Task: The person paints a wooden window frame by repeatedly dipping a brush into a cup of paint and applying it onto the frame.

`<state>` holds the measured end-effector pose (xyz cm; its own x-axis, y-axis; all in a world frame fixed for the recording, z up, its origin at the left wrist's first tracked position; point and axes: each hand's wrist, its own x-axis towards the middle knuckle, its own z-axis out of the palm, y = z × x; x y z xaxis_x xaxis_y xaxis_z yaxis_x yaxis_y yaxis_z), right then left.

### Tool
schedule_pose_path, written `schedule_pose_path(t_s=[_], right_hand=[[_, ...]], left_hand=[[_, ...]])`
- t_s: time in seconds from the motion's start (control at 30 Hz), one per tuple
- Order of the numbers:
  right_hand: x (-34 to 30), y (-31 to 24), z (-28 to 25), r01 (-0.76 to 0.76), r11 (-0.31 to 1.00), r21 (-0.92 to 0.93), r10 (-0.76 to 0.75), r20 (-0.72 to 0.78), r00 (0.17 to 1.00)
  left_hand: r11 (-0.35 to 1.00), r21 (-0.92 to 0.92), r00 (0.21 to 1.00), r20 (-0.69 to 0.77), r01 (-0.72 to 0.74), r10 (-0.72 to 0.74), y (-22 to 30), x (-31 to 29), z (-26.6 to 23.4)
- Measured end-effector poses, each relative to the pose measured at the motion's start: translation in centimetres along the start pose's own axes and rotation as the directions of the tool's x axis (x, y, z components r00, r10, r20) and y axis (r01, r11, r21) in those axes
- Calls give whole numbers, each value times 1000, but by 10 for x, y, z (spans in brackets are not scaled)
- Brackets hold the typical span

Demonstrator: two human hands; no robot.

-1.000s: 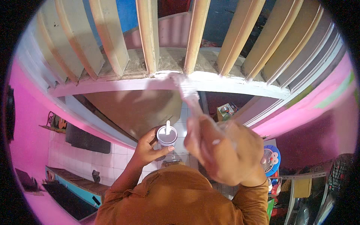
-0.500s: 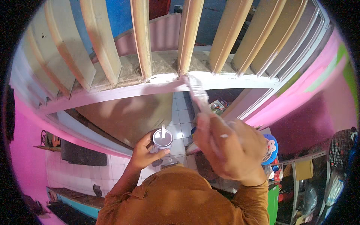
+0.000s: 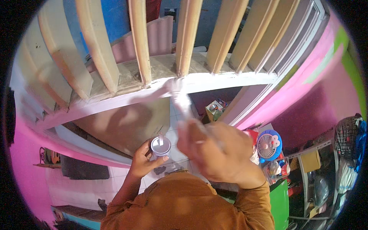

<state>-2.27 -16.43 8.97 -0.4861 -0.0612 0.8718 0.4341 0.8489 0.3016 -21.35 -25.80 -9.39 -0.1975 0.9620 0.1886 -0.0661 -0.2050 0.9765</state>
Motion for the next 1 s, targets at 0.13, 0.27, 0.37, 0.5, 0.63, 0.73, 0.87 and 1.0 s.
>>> schedule_pose_path(t_s=[0.13,0.27,0.37,0.5,0.63,0.73,0.87,1.0], right_hand=[[17,-15,6,-21,934,356,-35,149,988],[10,-9,-2,-58,989,134,44,103,994],[14,-9,-6,-141,982,125,115,193,974],[20,-25,10,-87,974,210,61,126,990],[31,-32,21,2,936,352,-41,103,994],[36,-35,28,66,919,389,-94,55,994],[40,-33,25,71,918,391,-131,129,983],[29,-24,10,-10,975,224,-33,187,982]], left_hand=[[998,-58,999,24,-27,28,0,2,1],[998,-66,1000,-11,6,-6,0,-3,3],[999,-31,999,-26,-22,21,0,-7,1],[998,-59,999,-10,-35,35,-8,-12,0],[998,-16,996,-65,-57,56,-6,-22,-4],[999,15,994,-107,-33,34,-4,-29,-7],[999,-3,988,-146,-44,43,-8,-30,-11],[999,41,992,-121,-28,32,-8,-30,-14]])
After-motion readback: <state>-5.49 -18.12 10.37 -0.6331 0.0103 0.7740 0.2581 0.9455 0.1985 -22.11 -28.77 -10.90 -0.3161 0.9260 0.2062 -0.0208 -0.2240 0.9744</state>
